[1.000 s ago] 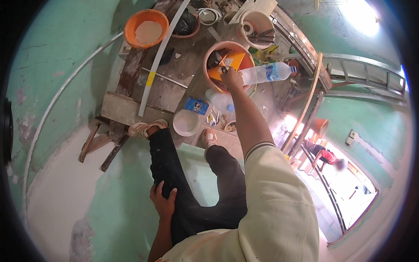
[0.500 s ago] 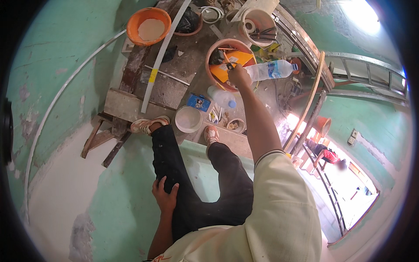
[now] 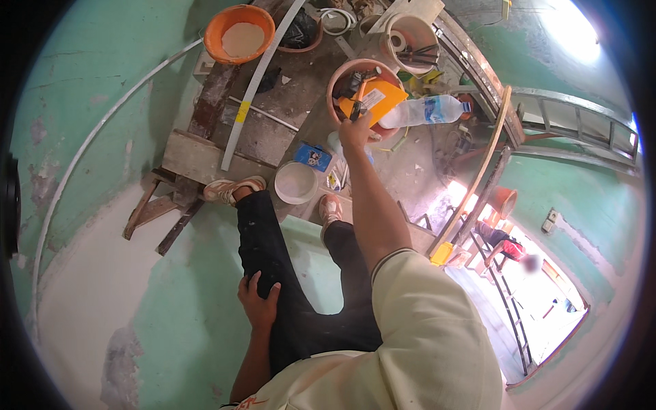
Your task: The person measures a wall with a tape measure and marks it with a pencil. They then hammer nails into the wall at the marked points. Finally, they cut a long white plastic trim piece to size using a utility knife and a straight edge.
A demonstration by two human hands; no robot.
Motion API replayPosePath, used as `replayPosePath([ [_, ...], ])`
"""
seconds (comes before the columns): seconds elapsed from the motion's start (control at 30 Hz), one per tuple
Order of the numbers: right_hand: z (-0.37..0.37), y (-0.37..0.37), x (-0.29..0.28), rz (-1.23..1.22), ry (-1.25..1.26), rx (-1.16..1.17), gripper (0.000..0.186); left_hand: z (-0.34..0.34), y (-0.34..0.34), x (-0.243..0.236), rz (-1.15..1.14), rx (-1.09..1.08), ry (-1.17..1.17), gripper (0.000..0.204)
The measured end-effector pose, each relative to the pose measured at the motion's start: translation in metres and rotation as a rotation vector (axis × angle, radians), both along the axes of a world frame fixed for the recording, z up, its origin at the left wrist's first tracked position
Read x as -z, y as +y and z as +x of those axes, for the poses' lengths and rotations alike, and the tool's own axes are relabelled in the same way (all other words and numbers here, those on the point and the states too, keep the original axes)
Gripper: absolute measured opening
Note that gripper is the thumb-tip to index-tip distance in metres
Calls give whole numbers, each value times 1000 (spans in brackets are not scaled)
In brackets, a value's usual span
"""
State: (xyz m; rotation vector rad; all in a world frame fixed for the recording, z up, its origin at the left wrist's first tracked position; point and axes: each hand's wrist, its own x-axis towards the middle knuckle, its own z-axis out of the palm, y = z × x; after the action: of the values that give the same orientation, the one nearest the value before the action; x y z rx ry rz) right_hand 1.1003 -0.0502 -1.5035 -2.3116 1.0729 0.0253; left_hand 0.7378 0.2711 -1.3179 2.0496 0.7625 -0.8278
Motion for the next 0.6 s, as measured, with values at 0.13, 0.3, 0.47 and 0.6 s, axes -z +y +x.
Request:
replayPosePath([
  [0.13,-6,4,26,106,-147,11,54,3,1,0,-13,11,3,66],
  [0.3,-9,20,19,42,-294,59,54,-2,-3,3,-19,-2,31,65],
  [0.47,-19,12,-9,6,-344,44,52,-7,0,11,-26,1,-33,65],
  [0.6,-39,15,-43,38,-401,-71,50,-3,-4,5,-5,2,-8,62],
])
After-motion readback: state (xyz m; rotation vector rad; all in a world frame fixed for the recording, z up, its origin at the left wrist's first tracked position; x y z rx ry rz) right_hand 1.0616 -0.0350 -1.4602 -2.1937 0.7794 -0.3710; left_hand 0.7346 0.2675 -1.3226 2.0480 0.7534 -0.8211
